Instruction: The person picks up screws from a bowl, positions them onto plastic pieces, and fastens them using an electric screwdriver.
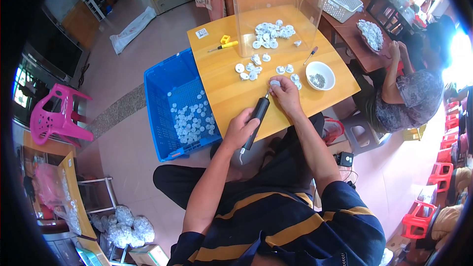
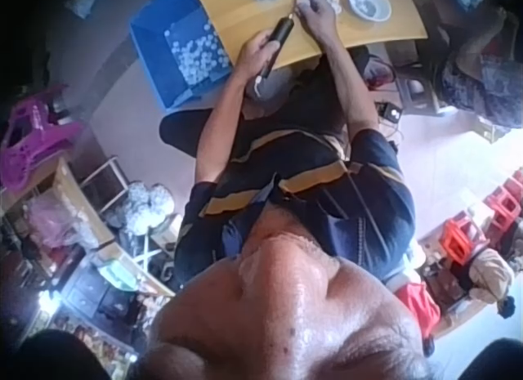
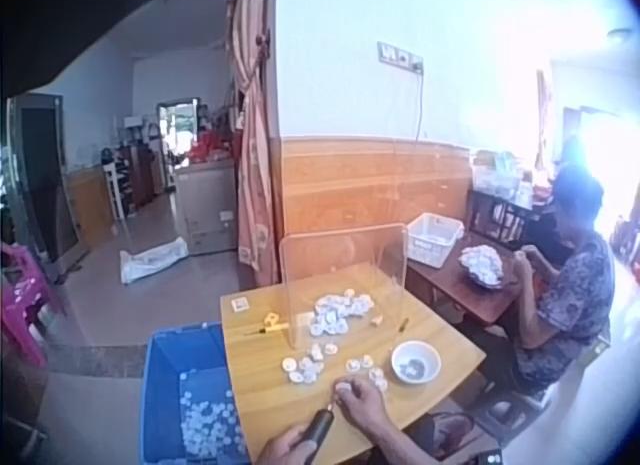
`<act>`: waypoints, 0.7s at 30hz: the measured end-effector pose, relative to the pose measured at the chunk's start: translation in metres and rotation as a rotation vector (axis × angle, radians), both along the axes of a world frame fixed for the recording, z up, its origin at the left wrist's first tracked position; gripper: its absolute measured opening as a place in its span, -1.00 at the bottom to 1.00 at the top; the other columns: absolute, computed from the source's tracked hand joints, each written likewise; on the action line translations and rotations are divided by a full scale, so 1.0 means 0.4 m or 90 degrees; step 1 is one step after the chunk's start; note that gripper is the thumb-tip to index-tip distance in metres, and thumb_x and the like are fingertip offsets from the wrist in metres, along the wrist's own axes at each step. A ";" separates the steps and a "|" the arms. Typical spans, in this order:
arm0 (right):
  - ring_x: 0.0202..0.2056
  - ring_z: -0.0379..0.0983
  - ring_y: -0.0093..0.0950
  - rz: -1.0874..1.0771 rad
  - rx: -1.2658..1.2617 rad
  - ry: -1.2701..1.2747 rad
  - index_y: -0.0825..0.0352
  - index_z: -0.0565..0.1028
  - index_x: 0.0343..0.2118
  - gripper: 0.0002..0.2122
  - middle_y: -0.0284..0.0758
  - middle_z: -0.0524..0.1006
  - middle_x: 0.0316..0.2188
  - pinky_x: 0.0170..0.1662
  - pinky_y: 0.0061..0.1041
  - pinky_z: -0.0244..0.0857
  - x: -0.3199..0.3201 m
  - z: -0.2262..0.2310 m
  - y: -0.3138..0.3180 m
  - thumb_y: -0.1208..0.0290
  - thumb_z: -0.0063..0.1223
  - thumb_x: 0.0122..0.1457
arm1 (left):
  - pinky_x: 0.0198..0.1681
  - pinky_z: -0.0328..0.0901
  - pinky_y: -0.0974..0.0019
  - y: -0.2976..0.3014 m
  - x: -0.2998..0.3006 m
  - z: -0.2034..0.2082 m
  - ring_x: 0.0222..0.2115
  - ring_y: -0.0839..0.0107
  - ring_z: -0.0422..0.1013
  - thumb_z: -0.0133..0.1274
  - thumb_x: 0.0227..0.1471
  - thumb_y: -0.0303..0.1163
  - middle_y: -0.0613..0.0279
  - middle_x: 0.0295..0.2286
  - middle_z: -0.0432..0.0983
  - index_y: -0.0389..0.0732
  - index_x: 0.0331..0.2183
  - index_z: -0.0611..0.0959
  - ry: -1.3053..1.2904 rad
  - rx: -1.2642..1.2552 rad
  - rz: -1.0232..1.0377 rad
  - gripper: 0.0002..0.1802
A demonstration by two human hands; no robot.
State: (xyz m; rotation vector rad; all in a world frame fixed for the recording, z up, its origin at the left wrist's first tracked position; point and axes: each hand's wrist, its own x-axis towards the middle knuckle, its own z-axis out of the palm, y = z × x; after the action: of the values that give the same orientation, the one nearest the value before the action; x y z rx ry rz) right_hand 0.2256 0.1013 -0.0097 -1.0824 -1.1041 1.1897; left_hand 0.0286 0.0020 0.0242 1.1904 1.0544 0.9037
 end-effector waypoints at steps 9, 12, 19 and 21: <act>-0.41 0.43 -0.72 -0.004 0.012 -0.010 0.35 0.54 -0.19 -0.92 -0.49 0.52 -0.40 -0.32 -0.71 0.34 0.001 -0.016 0.002 0.57 0.04 0.30 | -0.46 0.42 0.36 0.002 0.002 -0.005 -0.57 0.51 0.44 0.04 0.18 -0.38 0.23 -0.49 0.50 -0.33 -0.01 0.50 0.000 0.000 -0.005 -0.63; -0.40 0.43 -0.72 -0.003 0.020 -0.002 0.35 0.54 -0.20 -0.92 -0.50 0.52 -0.38 -0.32 -0.70 0.34 0.002 -0.017 0.001 0.57 0.04 0.30 | -0.46 0.42 0.36 0.003 0.002 0.000 -0.56 0.51 0.45 0.04 0.18 -0.38 0.23 -0.48 0.50 -0.33 0.00 0.50 0.003 -0.004 -0.005 -0.63; -0.39 0.42 -0.71 -0.003 0.022 -0.001 0.36 0.53 -0.19 -0.92 -0.50 0.51 -0.39 -0.29 -0.70 0.35 -0.001 -0.010 -0.005 0.55 0.03 0.32 | -0.47 0.40 0.36 0.002 0.001 0.000 -0.57 0.52 0.44 0.04 0.17 -0.38 0.25 -0.50 0.50 -0.33 -0.01 0.51 0.013 -0.003 -0.003 -0.63; -0.39 0.41 -0.71 -0.006 0.021 -0.005 0.36 0.53 -0.19 -0.93 -0.50 0.50 -0.40 -0.29 -0.70 0.35 -0.002 -0.008 -0.006 0.53 0.03 0.33 | -0.47 0.40 0.36 0.002 0.003 -0.001 -0.57 0.52 0.43 0.03 0.17 -0.38 0.26 -0.50 0.50 -0.33 -0.01 0.51 0.012 -0.003 0.001 -0.63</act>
State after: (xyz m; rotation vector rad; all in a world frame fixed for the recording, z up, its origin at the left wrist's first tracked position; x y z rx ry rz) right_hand 0.2249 0.0988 -0.0129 -1.0662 -1.1205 1.1568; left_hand 0.0297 0.0026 0.0239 1.1958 1.0717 0.8917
